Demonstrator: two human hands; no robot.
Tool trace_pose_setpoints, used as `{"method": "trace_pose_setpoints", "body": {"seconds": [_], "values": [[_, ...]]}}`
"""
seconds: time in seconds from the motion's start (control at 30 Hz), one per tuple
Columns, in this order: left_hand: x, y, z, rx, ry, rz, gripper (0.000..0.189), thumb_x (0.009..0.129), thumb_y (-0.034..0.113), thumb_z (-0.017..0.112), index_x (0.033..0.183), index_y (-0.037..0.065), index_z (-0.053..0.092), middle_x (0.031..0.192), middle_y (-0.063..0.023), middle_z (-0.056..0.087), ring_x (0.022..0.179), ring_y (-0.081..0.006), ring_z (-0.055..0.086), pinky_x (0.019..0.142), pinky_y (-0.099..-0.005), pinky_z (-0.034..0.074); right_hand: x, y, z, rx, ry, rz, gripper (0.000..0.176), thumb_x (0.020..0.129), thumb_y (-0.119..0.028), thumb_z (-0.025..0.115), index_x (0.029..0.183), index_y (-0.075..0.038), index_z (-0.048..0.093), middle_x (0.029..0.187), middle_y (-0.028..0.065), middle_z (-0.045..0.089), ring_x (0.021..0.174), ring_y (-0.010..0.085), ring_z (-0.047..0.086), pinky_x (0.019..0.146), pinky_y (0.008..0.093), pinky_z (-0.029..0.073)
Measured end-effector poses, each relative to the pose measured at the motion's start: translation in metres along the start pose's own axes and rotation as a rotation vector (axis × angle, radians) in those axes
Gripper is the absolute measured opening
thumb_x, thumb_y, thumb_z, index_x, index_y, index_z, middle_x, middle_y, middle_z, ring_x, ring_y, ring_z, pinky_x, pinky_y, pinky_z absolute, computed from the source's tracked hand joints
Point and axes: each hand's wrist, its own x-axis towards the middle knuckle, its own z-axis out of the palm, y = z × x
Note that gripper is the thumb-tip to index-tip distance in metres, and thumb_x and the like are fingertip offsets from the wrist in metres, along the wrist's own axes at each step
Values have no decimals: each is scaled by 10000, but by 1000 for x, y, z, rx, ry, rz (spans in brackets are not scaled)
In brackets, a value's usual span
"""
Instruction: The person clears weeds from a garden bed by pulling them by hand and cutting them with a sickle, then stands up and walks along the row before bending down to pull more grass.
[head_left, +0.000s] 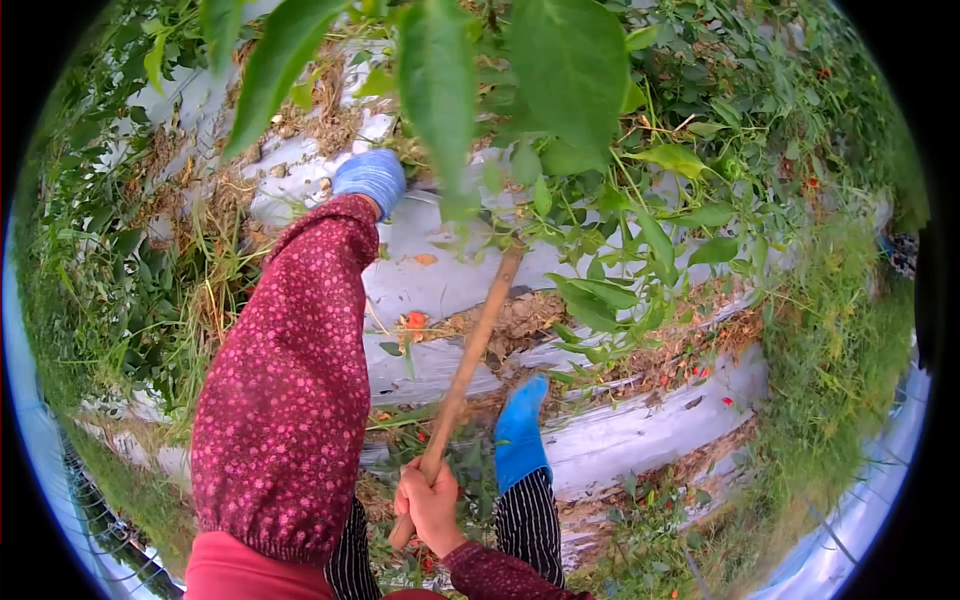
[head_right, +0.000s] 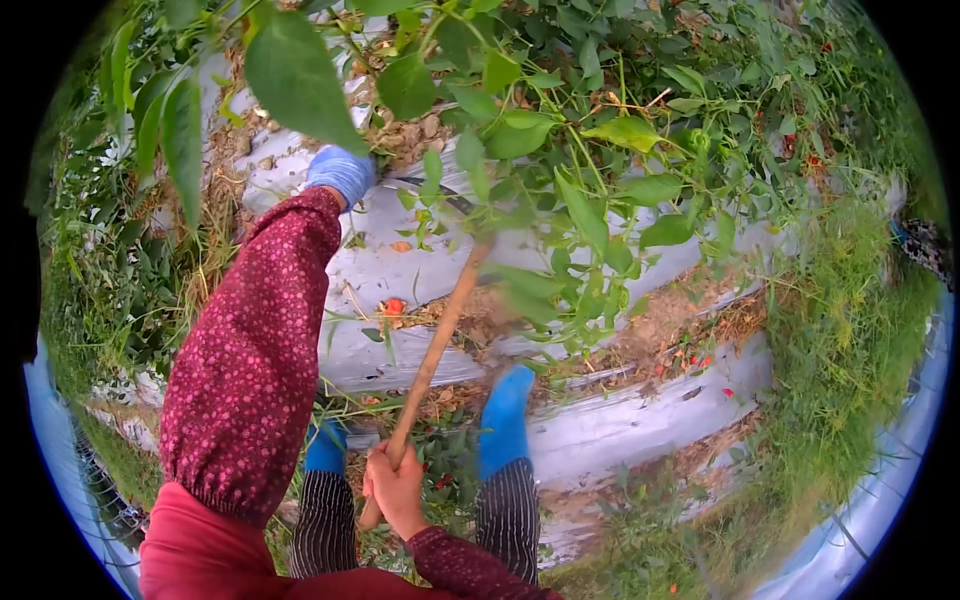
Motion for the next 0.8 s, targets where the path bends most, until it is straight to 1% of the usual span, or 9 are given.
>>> {"method": "trace_pose_setpoints", "body": {"seconds": [0.13, 0.27, 0.37, 0.43, 0.47, 0.53, 0.63, 0.73, 0.8], "values": [[-102, 3, 23, -100, -200, 122, 268, 846, 190, 477, 943, 36, 675, 913, -203, 658, 865, -334, 647, 765, -415, 509, 4, 6, 3, -14, 35, -7, 103, 859, -26, 481, 886, -56, 387, 630, 30, 451, 441, 113, 436, 410, 282, 406], [-138, -36, 41, -299, -290, -54, 293, 878, 233, 459, 943, 30, 660, 874, -193, 661, 823, -338, 646, 732, -431, 500, 4, 7, 3, -26, 38, -33, 99, 857, -40, 465, 896, -91, 389, 600, 4, 396, 443, 111, 408, 395, 291, 376], [-157, -59, 35, -634, -252, 36, 334, 895, 282, 454, 937, 14, 649, 833, -207, 652, 800, -352, 637, 722, -438, 489, 10, 10, 2, -45, 56, -45, 98, 860, -44, 463, 889, -96, 386, 604, 2, 387, 450, 107, 401, 405, 291, 382], [-190, -60, 8, -1342, -298, -205, 371, 905, 325, 454, 955, 6, 635, 825, -222, 638, 790, -358, 631, 726, -435, 481, 9, 12, 4, -86, 62, -45, 96, 861, -46, 460, 885, -99, 383, 608, 1, 383, 450, 106, 395, 406, 290, 383], [-194, -66, 30, -1344, -280, -209, 371, 905, 325, 454, 955, 6, 635, 825, -222, 638, 790, -358, 631, 726, -435, 481, 10, 12, 6, -118, 84, -60, 95, 863, -48, 458, 882, -101, 381, 612, 0, 378, 450, 104, 389, 408, 289, 385], [-181, -85, 110, -478, -185, 31, 354, 906, 318, 461, 993, 19, 629, 853, -226, 636, 806, -368, 624, 750, -428, 483, 22, 14, 14, -134, 92, -81, 98, 857, -47, 454, 877, -101, 374, 620, 0, 373, 450, 105, 384, 407, 291, 384], [-214, -96, 96, -572, -177, -149, 347, 904, 321, 471, 1030, 34, 620, 903, -214, 637, 842, -375, 616, 782, -423, 484, 24, 19, 10, -140, 116, -94, 110, 838, -42, 453, 882, -100, 370, 623, -1, 372, 447, 106, 375, 408, 290, 379], [-233, -115, 80, -600, -152, -74, 367, 885, 334, 511, 1063, 27, 605, 942, -223, 633, 876, -379, 607, 805, -424, 483, 24, 21, 11, -120, 121, -105, 112, 831, -40, 447, 890, -100, 372, 625, 0, 370, 446, 107, 372, 408, 288, 369], [-234, -123, 80, -711, -148, -288, 362, 828, 349, 576, 1073, 84, 606, 851, -221, 639, 811, -379, 617, 731, -431, 495, 30, 21, 19, -139, 128, -94, 115, 827, -43, 440, 898, -103, 373, 627, -3, 367, 447, 109, 371, 411, 288, 362]]}}
